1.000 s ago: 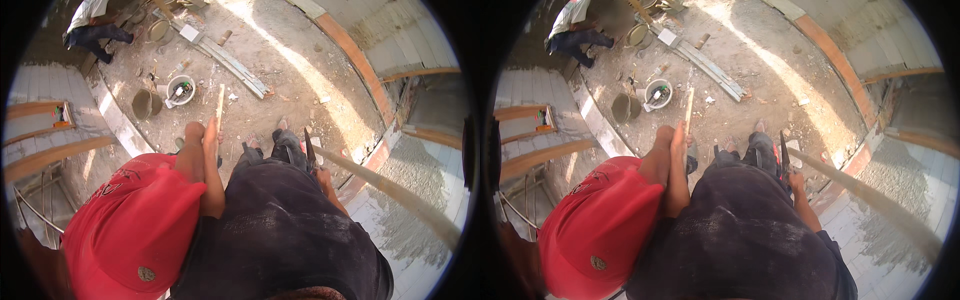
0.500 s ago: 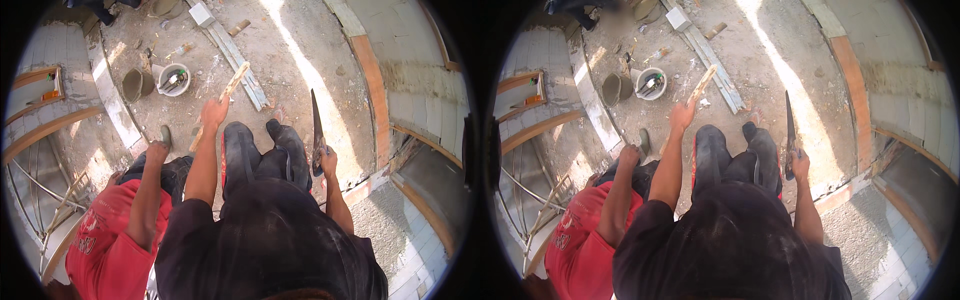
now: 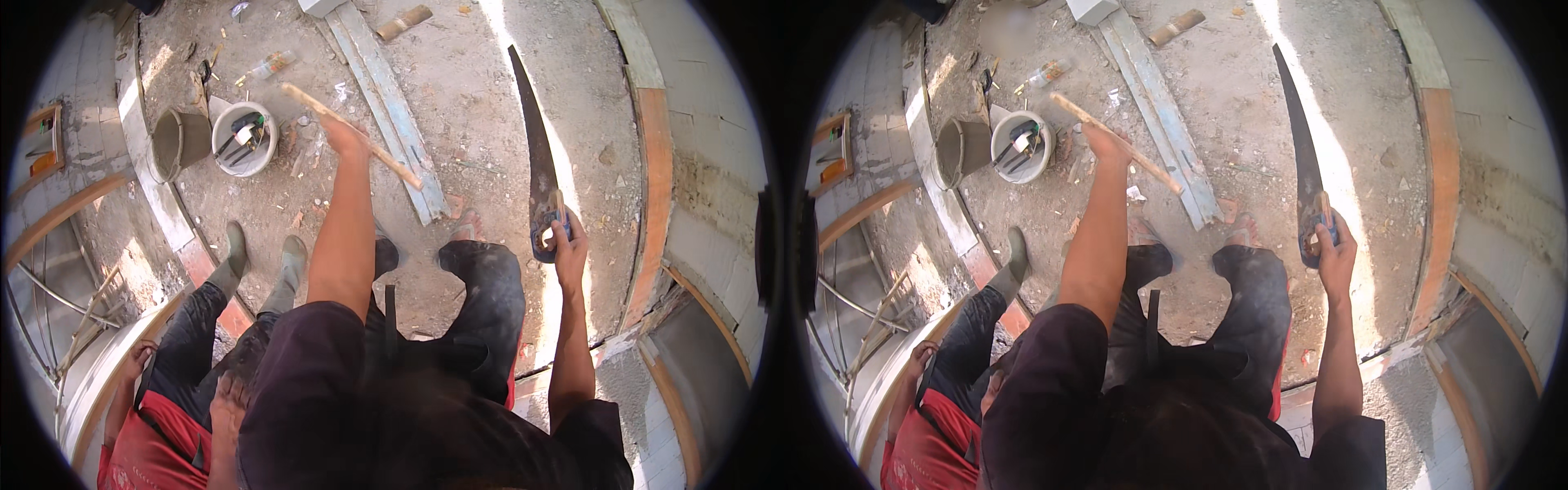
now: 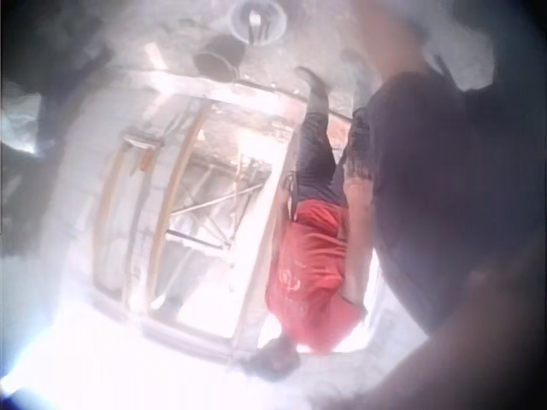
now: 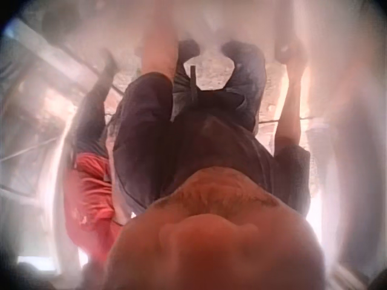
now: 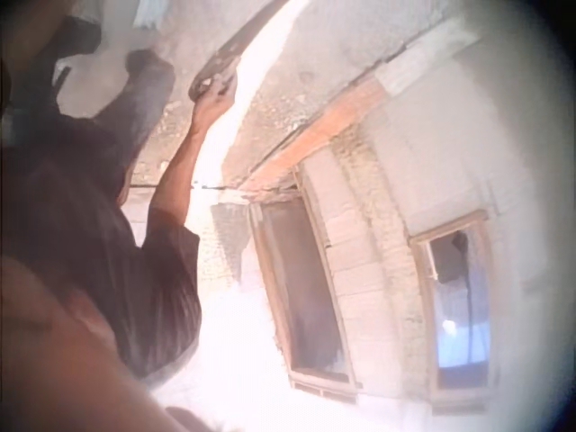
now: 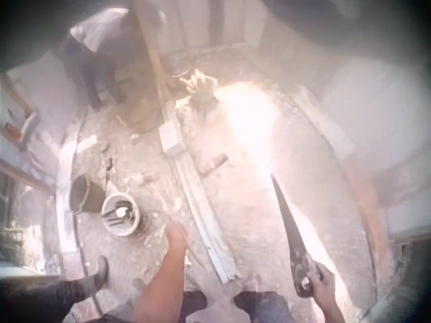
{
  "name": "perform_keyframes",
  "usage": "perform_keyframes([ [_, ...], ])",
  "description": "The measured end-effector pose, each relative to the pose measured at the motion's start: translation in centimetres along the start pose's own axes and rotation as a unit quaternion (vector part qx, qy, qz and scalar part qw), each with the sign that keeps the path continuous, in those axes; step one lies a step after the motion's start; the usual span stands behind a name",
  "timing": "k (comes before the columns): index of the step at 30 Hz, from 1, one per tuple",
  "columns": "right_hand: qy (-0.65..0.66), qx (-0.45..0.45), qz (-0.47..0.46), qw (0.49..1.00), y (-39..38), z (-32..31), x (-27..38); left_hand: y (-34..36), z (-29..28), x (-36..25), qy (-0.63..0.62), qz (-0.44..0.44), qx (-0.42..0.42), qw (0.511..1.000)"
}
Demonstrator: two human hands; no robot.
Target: The person saws a small wooden strip using a hand saw and then carries it while walking through a construction site.
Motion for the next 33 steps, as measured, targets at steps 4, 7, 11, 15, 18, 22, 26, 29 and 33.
perform_keyframes([
  [4, -0.031, 0.036, -0.029, 0.998, 6.8, 4.2, -4.8, 6.5, 3.4, 3.9, -0.228, -0.039, 0.048, 0.972],
  [7, -0.053, 0.034, -0.109, 0.992, 10.8, 6.8, -7.9, 11.5, 4.7, 4.7, -0.246, 0.017, 0.031, 0.969],
  [11, -0.026, 0.051, -0.151, 0.987, 14.4, 10.5, -11.1, 14.9, 5.7, 6.4, -0.247, 0.035, 0.008, 0.968],
  [15, 0.091, 0.033, -0.145, 0.985, 16.9, 13.1, -15.9, 13.1, 3.5, 8.6, 0.133, 0.042, -0.273, 0.952],
  [18, 0.097, 0.036, -0.153, 0.983, 17.7, 15.0, -17.0, 6.6, 5.9, 4.7, 0.215, 0.526, -0.350, 0.745],
  [22, 0.127, 0.055, -0.179, 0.974, 17.3, 16.1, -16.3, 6.0, 11.5, 5.5, 0.317, 0.668, -0.102, 0.666],
  [26, 0.151, 0.092, -0.145, 0.973, 16.9, 17.0, -15.6, 6.5, 13.2, 6.1, 0.366, 0.639, -0.073, 0.673],
  [29, 0.180, 0.125, -0.177, 0.960, 17.3, 18.2, -13.5, 7.1, 13.2, 5.0, 0.357, 0.649, -0.131, 0.659],
  [33, 0.150, 0.169, -0.218, 0.949, 18.0, 19.4, -10.8, 8.7, 13.3, 2.7, 0.323, 0.619, -0.173, 0.695],
])
Point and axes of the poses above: each hand's wrist, its own y-axis towards the middle knuckle, its own z-axis out of the palm, x = y × z, the point moved 10 cm from there along y, towards the middle knuckle, and after that the axes turned 14 degrees about -z, right-handed, at the moved point
